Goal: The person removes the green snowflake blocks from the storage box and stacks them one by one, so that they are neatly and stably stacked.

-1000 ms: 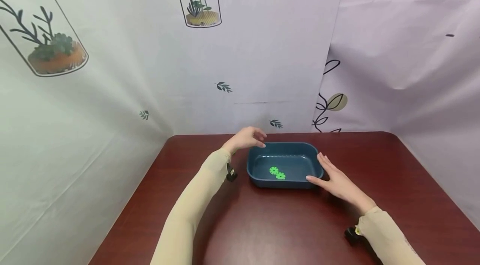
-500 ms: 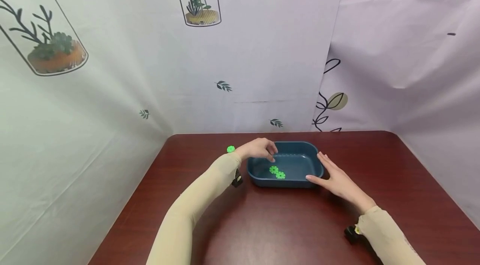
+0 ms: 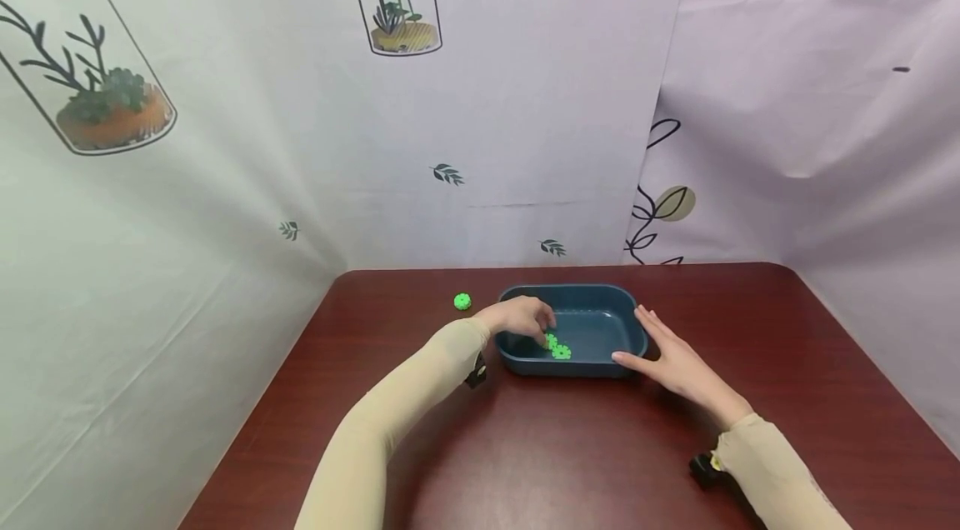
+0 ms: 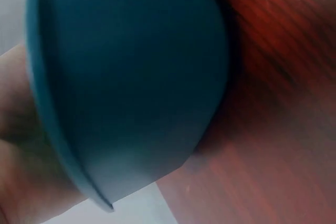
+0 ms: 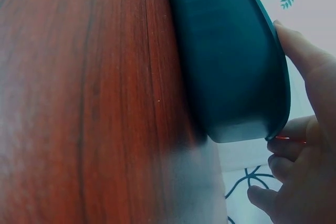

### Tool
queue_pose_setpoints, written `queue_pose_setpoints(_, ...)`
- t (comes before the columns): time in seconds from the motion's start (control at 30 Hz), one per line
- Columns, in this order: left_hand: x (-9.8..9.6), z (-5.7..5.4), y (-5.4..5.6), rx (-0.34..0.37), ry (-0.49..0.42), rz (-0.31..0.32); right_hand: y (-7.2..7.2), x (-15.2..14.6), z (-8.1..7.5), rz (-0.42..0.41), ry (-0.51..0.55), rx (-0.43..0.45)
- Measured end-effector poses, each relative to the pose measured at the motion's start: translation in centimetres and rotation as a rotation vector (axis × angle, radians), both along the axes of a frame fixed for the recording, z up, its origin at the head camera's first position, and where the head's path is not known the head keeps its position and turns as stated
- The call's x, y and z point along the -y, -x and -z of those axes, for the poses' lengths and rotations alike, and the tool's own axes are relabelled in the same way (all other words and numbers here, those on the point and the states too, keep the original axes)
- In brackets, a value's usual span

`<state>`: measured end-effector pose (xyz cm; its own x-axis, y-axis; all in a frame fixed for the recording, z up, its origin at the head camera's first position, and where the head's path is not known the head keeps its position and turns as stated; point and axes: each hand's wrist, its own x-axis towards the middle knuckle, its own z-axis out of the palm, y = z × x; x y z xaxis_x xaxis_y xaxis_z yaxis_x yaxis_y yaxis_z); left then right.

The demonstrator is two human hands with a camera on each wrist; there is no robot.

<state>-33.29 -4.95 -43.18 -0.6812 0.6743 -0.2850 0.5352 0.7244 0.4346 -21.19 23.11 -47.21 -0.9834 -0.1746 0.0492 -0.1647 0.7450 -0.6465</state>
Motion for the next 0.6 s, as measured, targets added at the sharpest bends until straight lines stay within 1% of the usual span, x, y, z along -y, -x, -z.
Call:
queue_pose_setpoints(0.17,-0.4,0.5,-0.1,-0.022,0.025,0.001,0.0,-0.1,0.0,-0.002,0.005,-0.002)
queue_pose_setpoints(0.43,-0.7,1.0,-0.4,-0.063,0.024,0.013,-0.1,-0.1,0.0,-0.002,0.006,0.002)
queue_pose_setpoints(0.6,-0.8,1.2,-0.4,-0.06,0.023,0.007,0.0,-0.1,0.1,-0.004,0.004,0.0)
